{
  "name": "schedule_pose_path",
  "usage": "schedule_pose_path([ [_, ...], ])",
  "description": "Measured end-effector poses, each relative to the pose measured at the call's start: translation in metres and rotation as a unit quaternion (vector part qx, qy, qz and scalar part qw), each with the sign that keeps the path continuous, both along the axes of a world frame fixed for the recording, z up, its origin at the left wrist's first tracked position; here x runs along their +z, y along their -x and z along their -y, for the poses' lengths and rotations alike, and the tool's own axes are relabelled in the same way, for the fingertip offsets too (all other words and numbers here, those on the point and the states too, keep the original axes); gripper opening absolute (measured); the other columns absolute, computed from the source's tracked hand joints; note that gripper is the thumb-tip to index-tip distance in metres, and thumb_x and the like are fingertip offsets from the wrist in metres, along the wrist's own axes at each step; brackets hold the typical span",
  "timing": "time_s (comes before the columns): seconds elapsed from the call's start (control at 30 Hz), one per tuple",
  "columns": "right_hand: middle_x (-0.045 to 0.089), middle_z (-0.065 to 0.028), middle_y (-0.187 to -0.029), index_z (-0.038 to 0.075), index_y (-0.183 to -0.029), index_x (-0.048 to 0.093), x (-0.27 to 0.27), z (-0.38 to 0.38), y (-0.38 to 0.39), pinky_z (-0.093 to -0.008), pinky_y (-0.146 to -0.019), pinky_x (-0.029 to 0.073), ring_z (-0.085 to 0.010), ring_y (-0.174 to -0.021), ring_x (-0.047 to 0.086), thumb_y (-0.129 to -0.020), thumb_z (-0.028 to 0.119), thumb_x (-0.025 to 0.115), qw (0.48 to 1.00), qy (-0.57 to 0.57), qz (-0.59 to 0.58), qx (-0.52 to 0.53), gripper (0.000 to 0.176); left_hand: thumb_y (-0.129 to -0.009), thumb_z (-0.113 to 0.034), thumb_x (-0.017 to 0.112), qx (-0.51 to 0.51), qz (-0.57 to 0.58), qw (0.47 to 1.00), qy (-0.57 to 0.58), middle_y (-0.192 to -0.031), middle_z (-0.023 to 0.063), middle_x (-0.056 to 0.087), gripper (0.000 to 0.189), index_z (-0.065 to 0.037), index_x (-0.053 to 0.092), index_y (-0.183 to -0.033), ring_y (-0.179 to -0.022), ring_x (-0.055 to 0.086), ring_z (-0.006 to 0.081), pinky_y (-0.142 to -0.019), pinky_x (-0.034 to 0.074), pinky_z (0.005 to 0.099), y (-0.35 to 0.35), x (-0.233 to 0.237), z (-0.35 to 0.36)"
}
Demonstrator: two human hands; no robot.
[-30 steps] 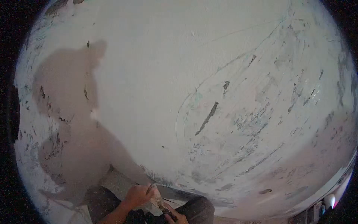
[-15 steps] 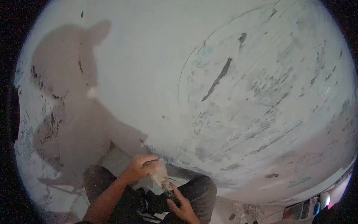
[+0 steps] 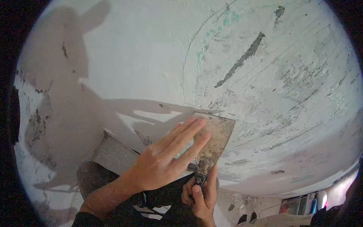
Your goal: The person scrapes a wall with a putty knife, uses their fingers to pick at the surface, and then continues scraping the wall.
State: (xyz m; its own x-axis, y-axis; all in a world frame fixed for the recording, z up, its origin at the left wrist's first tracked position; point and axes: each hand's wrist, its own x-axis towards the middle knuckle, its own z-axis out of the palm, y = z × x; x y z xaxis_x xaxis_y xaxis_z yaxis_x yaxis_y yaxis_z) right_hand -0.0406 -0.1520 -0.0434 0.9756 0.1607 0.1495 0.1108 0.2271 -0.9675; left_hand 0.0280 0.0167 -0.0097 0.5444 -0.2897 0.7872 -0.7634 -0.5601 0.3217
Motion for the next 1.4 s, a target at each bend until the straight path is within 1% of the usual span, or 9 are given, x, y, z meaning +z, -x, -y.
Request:
schedule_pose_path([
  [0.07, 0.035, -0.0034, -0.064, 0.014, -0.15, -0.008, 0.002, -0.008, -0.001, -0.0252, -0.037, 0.029, -0.009, -0.041, 0.035, -0.097, 0.025, 0.049, 0.999, 0.018, 0.003, -0.033, 0.079, -0.074, -0.001, 0.061, 0.019, -0.016, 1.0, -0.007, -0.144, 0.0193, 0.035, 0.064, 0.0, 0.043, -0.136, -0.13, 0.041, 0.0349, -0.105, 0.042, 0.0424, 0.0, 0.002, -0.004],
  [0.13, 0.036, -0.0034, -0.064, 0.012, -0.15, -0.008, 0.001, -0.01, -0.002, -0.0253, -0.036, 0.028, -0.0085, -0.04, 0.034, -0.098, 0.027, 0.046, 0.997, 0.046, 0.048, -0.032, 0.077, -0.076, -0.002, 0.059, 0.006, -0.013, 1.0, -0.006, -0.145, 0.0198, 0.034, 0.062, 0.001, 0.042, -0.136, -0.13, 0.042, 0.035, -0.105, 0.042, 0.0426, -0.004, 0.003, -0.007],
  [0.33, 0.042, -0.005, -0.065, 0.007, -0.148, -0.01, 0.008, -0.009, 0.001, -0.027, -0.04, 0.033, -0.0105, -0.045, 0.037, -0.1, 0.021, 0.038, 0.992, 0.113, 0.041, -0.036, 0.07, -0.08, -0.003, 0.054, 0.001, -0.019, 1.0, -0.024, -0.146, 0.0214, 0.032, 0.058, 0.005, 0.04, -0.136, -0.13, 0.041, 0.0356, -0.104, 0.042, 0.0423, -0.003, 0.005, -0.012],
  [0.53, 0.04, -0.0024, -0.063, 0.009, -0.15, -0.004, 0.004, -0.02, -0.004, -0.0248, -0.037, 0.027, -0.0061, -0.041, 0.032, -0.099, 0.026, 0.045, 0.981, 0.144, 0.079, -0.1, 0.073, -0.081, -0.003, 0.053, 0.008, -0.006, 1.0, -0.022, -0.147, 0.0217, 0.031, 0.056, 0.006, 0.041, -0.135, -0.131, 0.041, 0.0339, -0.104, 0.042, 0.0417, -0.006, 0.003, -0.014],
  [0.93, 0.035, 0.0001, -0.061, 0.012, -0.15, -0.004, 0.013, -0.039, 0.003, -0.023, -0.037, 0.026, -0.0061, -0.042, 0.028, -0.098, 0.027, 0.047, 0.989, 0.078, 0.039, -0.123, 0.075, -0.083, -0.003, 0.054, 0.002, -0.003, 1.0, 0.005, -0.147, 0.0191, 0.032, 0.053, 0.006, 0.041, -0.134, -0.133, 0.038, 0.0304, -0.106, 0.04, 0.0412, -0.006, 0.011, -0.016],
  [0.97, 0.041, -0.0035, -0.062, 0.009, -0.149, -0.008, 0.016, -0.034, 0.004, -0.0259, -0.039, 0.03, -0.0084, -0.043, 0.033, -0.099, 0.025, 0.044, 0.991, 0.079, 0.031, -0.105, 0.074, -0.084, -0.003, 0.054, -0.003, -0.01, 1.0, 0.008, -0.147, 0.0189, 0.033, 0.053, 0.006, 0.041, -0.135, -0.133, 0.038, 0.0304, -0.106, 0.04, 0.0408, -0.005, 0.013, -0.017],
  [1.27, 0.042, -0.0038, -0.065, 0.007, -0.149, -0.008, 0.026, -0.033, -0.001, -0.025, -0.041, 0.033, -0.0099, -0.045, 0.037, -0.1, 0.02, 0.041, 0.988, 0.114, 0.039, -0.1, 0.071, -0.086, -0.007, 0.05, 0.007, 0.01, 1.0, -0.002, -0.146, 0.0209, 0.034, 0.052, 0.008, 0.039, -0.135, -0.133, 0.038, 0.0328, -0.108, 0.037, 0.0416, -0.003, 0.016, -0.019],
  [1.33, 0.035, 0.0006, -0.059, 0.012, -0.151, -0.002, 0.015, -0.027, 0.005, -0.0251, -0.037, 0.024, -0.0059, -0.042, 0.03, -0.099, 0.025, 0.046, 0.982, 0.132, 0.057, -0.124, 0.072, -0.086, -0.006, 0.05, -0.007, -0.004, 1.0, -0.021, -0.146, 0.0215, 0.033, 0.053, 0.008, 0.039, -0.135, -0.133, 0.038, 0.0325, -0.107, 0.038, 0.0411, -0.001, 0.013, -0.017],
  [1.4, 0.034, 0.0015, -0.057, 0.011, -0.151, -0.002, 0.017, -0.025, 0.008, -0.0263, -0.037, 0.025, -0.0063, -0.041, 0.03, -0.099, 0.025, 0.046, 0.986, 0.119, 0.033, -0.113, 0.072, -0.085, -0.005, 0.051, -0.003, -0.002, 1.0, -0.028, -0.146, 0.0218, 0.032, 0.053, 0.009, 0.039, -0.135, -0.133, 0.038, 0.0326, -0.107, 0.038, 0.0412, -0.002, 0.009, -0.017],
])
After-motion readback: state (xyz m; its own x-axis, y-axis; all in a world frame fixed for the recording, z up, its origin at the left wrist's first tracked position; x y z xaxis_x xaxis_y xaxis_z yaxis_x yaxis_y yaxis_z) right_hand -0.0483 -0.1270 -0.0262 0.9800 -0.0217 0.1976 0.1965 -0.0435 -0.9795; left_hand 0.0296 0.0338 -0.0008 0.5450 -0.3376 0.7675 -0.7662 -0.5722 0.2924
